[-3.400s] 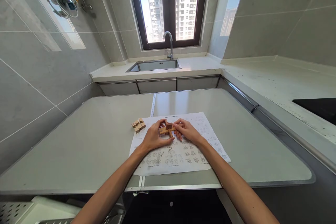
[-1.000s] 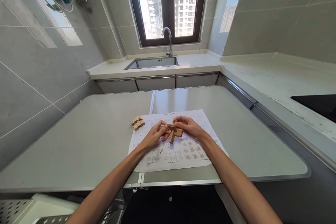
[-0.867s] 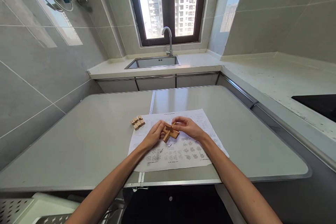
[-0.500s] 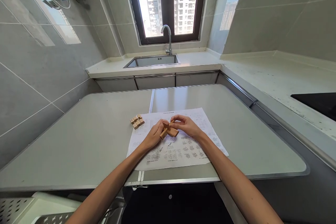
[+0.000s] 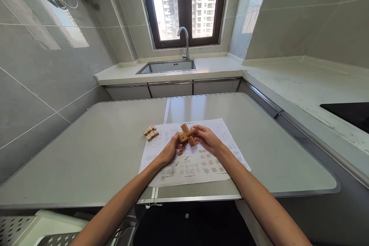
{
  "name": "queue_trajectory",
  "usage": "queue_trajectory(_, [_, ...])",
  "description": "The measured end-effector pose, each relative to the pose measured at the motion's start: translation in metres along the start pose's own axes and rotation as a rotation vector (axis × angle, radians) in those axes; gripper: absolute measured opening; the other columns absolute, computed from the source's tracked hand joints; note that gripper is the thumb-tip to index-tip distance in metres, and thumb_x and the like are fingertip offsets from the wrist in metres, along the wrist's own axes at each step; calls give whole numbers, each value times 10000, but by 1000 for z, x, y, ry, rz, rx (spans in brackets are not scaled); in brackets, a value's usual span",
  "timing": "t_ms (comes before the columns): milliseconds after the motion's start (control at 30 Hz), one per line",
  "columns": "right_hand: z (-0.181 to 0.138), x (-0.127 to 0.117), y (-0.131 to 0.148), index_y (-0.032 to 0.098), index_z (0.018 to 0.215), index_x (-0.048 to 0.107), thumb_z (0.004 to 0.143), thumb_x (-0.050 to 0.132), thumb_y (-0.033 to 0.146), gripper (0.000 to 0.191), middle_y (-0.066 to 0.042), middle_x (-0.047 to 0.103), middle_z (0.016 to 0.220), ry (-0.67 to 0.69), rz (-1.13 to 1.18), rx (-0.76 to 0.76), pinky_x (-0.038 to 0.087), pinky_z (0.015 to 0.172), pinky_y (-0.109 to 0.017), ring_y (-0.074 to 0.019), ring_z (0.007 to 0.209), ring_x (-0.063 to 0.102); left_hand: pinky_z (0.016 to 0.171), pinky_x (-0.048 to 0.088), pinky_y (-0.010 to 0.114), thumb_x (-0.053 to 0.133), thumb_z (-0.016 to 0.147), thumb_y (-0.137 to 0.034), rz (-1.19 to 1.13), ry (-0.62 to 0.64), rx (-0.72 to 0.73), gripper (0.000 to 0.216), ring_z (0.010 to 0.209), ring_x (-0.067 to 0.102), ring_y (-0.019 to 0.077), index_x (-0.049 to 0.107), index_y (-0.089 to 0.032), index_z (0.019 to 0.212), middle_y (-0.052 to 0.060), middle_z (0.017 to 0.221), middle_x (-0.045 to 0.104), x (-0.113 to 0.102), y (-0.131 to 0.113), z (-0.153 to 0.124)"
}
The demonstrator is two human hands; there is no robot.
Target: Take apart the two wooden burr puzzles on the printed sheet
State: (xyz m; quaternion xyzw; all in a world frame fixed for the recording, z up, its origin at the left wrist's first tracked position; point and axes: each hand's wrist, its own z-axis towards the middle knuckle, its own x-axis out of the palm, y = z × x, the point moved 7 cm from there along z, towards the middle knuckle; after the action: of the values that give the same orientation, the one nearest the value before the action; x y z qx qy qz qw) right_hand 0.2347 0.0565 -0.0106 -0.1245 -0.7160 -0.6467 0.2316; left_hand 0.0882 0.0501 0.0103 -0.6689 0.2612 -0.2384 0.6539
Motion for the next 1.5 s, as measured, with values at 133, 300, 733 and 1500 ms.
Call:
queue_trajectory(133, [1,-1,0,169,871,740,755,900,359,275,-4,662,782,-6,14,-16,431,588,-245,-94,614,498,691,439,322,342,1015,-634,160,-32,166,549,659,454,151,555,-160,1191,-4,769,514,0,-11,-5])
queue_trajectory(300, [0,5,-1,188,882,739,755,906,378,283,-2,681,799,21,-1,-16,455,606,-259,-102,618,518,691,458,293,834,780,-464,317,-126,179,1106,668,512,135,128,-238,1600,-60,797,550,0,-15,-10])
queue_trajectory(733, [1,8,-4,180,911,729,754,911,406,329,12,675,739,52,-33,-13,455,602,-255,-91,579,526,628,476,261,882,710,-417,376,-235,233,910,632,560,110,404,-245,1464,-27,887,646,-9,-27,-10])
queue_trajectory(1500, [-5,27,-2,217,836,560,807,865,521,432,42,604,648,201,-35,-1,361,463,-222,-88,503,490,957,549,391,920,713,-327,8,-90,193,808,989,718,231,549,-178,1415,89,1092,730,-12,-14,5])
